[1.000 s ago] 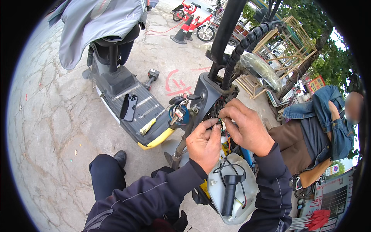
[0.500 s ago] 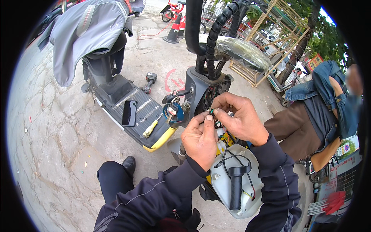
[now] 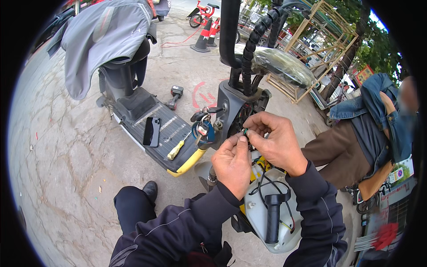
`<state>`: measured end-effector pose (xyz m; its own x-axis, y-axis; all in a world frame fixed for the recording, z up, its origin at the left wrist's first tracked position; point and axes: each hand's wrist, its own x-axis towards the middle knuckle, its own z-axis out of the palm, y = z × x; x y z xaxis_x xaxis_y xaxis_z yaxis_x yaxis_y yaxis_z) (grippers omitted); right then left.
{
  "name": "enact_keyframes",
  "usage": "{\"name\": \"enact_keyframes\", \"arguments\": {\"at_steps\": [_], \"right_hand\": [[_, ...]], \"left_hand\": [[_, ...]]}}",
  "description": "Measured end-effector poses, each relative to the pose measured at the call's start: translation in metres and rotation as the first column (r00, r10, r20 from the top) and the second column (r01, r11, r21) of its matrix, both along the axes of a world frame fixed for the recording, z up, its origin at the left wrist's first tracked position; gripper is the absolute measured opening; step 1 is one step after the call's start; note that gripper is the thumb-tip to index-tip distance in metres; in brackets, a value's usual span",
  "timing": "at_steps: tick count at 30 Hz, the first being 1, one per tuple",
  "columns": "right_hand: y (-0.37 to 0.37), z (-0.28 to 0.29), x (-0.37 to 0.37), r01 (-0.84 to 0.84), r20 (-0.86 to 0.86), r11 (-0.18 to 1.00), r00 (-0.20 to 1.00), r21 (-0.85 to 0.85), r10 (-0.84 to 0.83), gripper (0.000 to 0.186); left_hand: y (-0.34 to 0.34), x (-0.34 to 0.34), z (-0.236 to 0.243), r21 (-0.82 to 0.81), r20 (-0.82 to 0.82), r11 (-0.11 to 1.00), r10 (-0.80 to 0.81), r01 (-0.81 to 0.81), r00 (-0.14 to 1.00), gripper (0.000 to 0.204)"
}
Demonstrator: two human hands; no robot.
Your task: The person repairs an electric scooter's wiring harness at the handlebar area. They strip wire ends, twist connections, and secure them with electrical tape while using pliers and scissors. The scooter remains stationary on a paved outdoor area.
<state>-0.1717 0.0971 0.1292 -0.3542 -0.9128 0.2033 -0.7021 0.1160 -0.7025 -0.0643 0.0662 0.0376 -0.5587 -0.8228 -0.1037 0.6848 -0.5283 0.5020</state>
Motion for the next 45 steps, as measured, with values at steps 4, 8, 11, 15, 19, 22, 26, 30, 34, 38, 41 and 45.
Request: {"name": "enact_keyframes", "arguments": {"at_steps": [4,8,11,15,19,22,26,30,34,38,41,45], "right_hand": [[-0.003,-0.004,0.004,0.063,0.038,0.997,0.997,-0.038,-0.061,0.023],[-0.002,-0.002,0.008,0.082,0.037,0.995,0.996,-0.053,-0.080,0.037],[-0.001,-0.001,0.010,0.108,0.046,0.994,0.993,-0.006,-0.108,0.047],[-0.006,-0.004,0.012,0.138,0.069,0.989,0.989,-0.045,-0.134,0.048],[-0.005,-0.007,0.011,0.182,0.190,0.982,0.967,-0.047,-0.170,0.049],[-0.003,-0.007,0.009,0.218,0.157,0.975,0.965,-0.038,-0.210,0.050],[0.001,-0.006,0.011,0.218,0.194,0.975,0.960,-0.053,-0.204,0.044],[0.002,-0.005,0.010,0.208,0.234,0.977,0.953,-0.037,-0.194,0.043],[0.003,-0.007,0.007,0.204,0.261,0.978,0.946,-0.028,-0.190,0.044],[0.003,-0.010,0.005,0.174,0.276,0.983,0.949,-0.053,-0.153,0.042],[0.004,-0.010,0.005,0.166,0.279,0.984,0.950,-0.071,-0.141,0.039],[0.006,-0.010,0.004,0.176,0.244,0.982,0.957,-0.067,-0.155,0.037]], "left_hand": [[0.000,-0.001,0.001,0.017,0.013,1.000,-0.011,0.011,1.000,0.022],[-0.001,-0.001,0.000,0.018,-0.006,0.999,-0.036,0.036,0.999,0.023],[-0.002,0.002,-0.003,-0.005,-0.023,0.998,-0.063,0.063,0.998,0.025],[-0.005,0.005,-0.007,-0.082,0.016,0.992,-0.094,0.095,0.995,0.028],[-0.004,0.011,-0.007,-0.083,0.041,0.991,-0.100,0.103,0.994,0.033],[0.003,0.023,-0.008,-0.147,0.087,0.985,-0.078,0.090,0.993,0.036],[0.009,0.026,-0.009,-0.253,0.103,0.956,-0.124,0.147,0.987,0.039],[0.004,0.022,-0.010,-0.278,0.100,0.933,-0.207,0.227,0.973,0.043],[0.002,0.021,-0.010,-0.267,0.097,0.934,-0.220,0.238,0.971,0.045],[0.001,0.020,-0.009,-0.272,0.113,0.931,-0.221,0.244,0.969,0.047],[-0.001,0.019,-0.008,-0.268,0.102,0.928,-0.238,0.257,0.966,0.048],[-0.007,0.019,-0.003,-0.258,0.126,0.921,-0.269,0.294,0.955,0.047]]}}
